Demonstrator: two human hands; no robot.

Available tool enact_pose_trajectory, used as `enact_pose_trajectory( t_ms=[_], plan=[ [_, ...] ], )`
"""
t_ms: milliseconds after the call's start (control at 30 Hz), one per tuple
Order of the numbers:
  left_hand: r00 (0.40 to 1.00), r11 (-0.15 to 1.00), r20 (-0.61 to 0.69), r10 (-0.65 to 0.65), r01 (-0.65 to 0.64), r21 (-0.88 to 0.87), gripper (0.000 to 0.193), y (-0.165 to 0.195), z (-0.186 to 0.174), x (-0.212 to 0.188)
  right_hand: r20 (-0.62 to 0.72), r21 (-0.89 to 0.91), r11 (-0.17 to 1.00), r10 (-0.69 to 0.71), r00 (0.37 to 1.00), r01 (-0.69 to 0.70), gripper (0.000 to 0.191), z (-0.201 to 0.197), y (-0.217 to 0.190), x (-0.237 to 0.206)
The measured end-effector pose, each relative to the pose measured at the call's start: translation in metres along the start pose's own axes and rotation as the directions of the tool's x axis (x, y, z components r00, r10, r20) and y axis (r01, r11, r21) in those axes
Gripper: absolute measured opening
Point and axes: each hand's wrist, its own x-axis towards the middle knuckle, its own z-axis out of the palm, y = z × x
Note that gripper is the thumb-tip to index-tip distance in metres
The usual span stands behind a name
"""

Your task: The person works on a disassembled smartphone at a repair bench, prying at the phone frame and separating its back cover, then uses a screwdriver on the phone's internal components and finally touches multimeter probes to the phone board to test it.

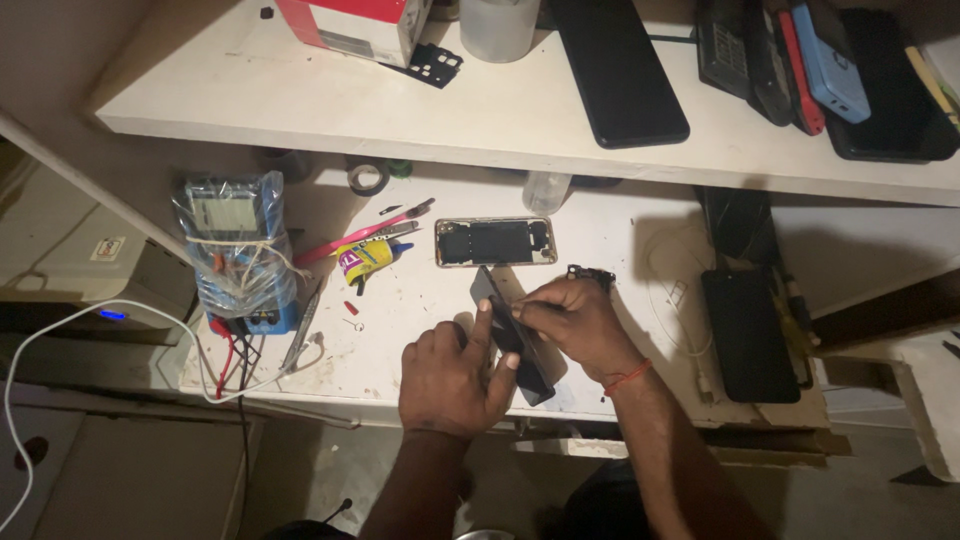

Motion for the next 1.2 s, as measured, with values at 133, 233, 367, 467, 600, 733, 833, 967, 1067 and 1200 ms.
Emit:
enact_pose_trajectory(
  t_ms=[133,233,367,467,600,733,833,967,1067,1200],
  plan=[
    [1.0,1.0,-0.023,0.002,-0.003,-0.016,0.067,0.0006,0.0,0.0004,0.008,0.032,0.999,-0.019,1.0,0.018,0.014,0.0004,-0.0011,-0.0007],
    [1.0,1.0,0.009,-0.009,0.009,-0.023,0.066,0.0004,0.0,0.0006,0.01,-0.005,1.0,-0.009,1.0,0.009,0.014,-0.0002,-0.0013,-0.0005],
    [1.0,0.999,-0.024,0.002,-0.002,-0.033,0.066,0.0004,0.0005,0.0,0.017,0.05,0.998,-0.024,1.0,0.023,0.013,-0.0004,-0.0009,-0.0011],
    [0.999,0.999,-0.042,0.012,-0.013,-0.034,0.066,0.0,0.0006,-0.0005,0.015,0.03,0.999,-0.026,1.0,0.025,0.013,-0.0005,-0.0008,-0.0005],
    [0.999,1.0,-0.047,0.015,-0.016,-0.024,0.067,-0.0001,0.001,-0.0007,0.007,0.023,0.999,-0.044,0.999,0.044,0.014,0.0,0.0004,-0.001],
    [1.0,1.0,-0.023,0.008,-0.009,-0.023,0.067,0.0002,0.0015,-0.0006,-0.002,0.032,0.998,-0.045,0.999,0.045,0.014,-0.0006,0.003,-0.001],
    [1.0,1.0,-0.026,0.006,-0.006,-0.026,0.067,-0.0005,0.0013,-0.0005,0.007,0.04,0.998,-0.049,0.999,0.049,0.014,-0.0006,0.0046,-0.0004],
    [0.999,1.0,-0.032,0.007,-0.008,-0.02,0.067,-0.0006,0.0014,-0.0009,0.011,0.04,0.998,-0.046,0.999,0.046,0.014,-0.0004,0.0048,0.0001],
    [1.0,1.0,-0.028,0.007,-0.007,-0.012,0.067,-0.0004,0.0015,-0.0005,0.013,0.024,0.999,-0.036,0.999,0.036,0.014,-0.0004,0.0034,0.0002],
    [1.0,1.0,0.0,-0.005,0.005,0.0,0.066,0.0003,0.001,-0.0001,0.013,-0.027,0.999,-0.018,1.0,0.018,0.013,-0.0017,0.0007,-0.0003]
  ],
)
